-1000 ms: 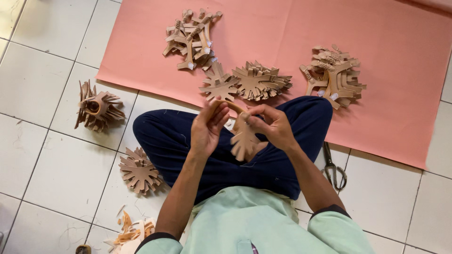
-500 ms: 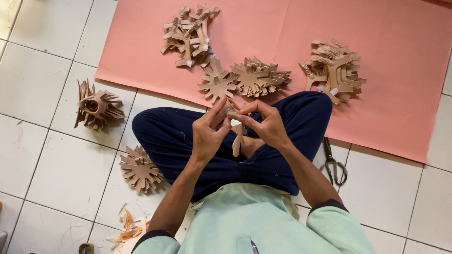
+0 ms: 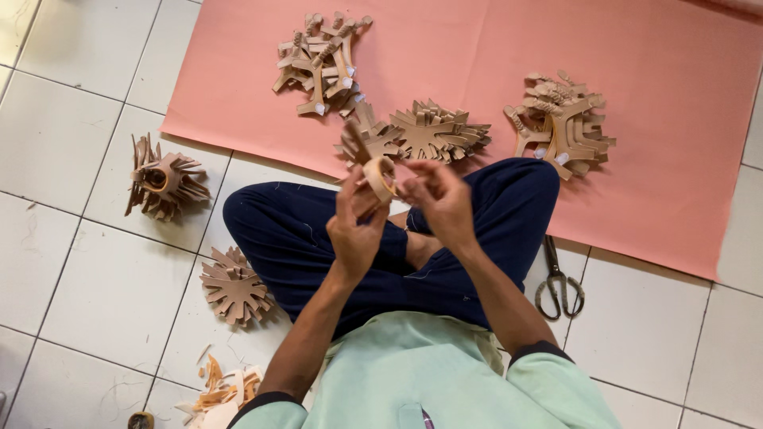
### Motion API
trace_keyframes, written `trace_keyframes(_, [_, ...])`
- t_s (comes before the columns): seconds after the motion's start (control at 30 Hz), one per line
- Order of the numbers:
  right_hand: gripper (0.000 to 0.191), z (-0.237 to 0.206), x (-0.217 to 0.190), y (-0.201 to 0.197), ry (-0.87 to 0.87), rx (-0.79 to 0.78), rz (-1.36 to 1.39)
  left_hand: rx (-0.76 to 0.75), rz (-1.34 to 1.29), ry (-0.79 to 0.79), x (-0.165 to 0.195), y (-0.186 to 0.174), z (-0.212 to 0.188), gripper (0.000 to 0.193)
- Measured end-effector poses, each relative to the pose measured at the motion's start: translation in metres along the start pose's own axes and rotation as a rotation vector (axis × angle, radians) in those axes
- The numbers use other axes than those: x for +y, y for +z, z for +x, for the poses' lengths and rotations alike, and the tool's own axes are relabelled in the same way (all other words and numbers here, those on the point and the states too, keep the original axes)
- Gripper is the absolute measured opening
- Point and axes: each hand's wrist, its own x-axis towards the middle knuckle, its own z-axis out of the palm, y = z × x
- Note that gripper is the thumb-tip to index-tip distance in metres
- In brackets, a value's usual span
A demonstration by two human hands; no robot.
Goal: The person sits on the floor and repeatedly picks up star-shaped wooden pieces, folds their tabs, and stacks them into small piles. They occasionally shift the piles and continue folding more pieces by hand.
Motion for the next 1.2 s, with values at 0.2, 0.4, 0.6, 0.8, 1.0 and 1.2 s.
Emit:
trace_keyframes(0.2, [0.035,0.004,-0.003,0.009,-0.247,-0.111,-0.146,0.169,-0.004,-0.019,0.009,0.000,-0.006,0.060])
trace_keyframes(0.4, [0.037,0.002,0.001,0.013,-0.264,-0.211,-0.475,-0.198,-0.126,-0.394,-0.001,-0.028,0.013,0.030])
trace_keyframes(0.6, [0.039,0.008,0.022,0.021,-0.391,-0.298,-0.470,0.100,0.165,-0.302,-0.028,-0.074,0.019,0.028])
trace_keyframes(0.8, [0.043,0.008,0.066,0.033,-0.093,-0.359,-0.370,0.595,0.204,-0.420,-0.106,-0.231,0.070,0.035])
trace_keyframes(1.0, [0.035,0.006,0.106,0.043,0.079,-0.440,-0.257,0.678,0.518,-0.474,-0.193,-0.301,0.073,0.035])
trace_keyframes(1.2, [0.034,0.004,0.119,0.043,0.103,-0.422,-0.239,0.593,0.827,-0.444,-0.223,-0.314,0.050,0.031])
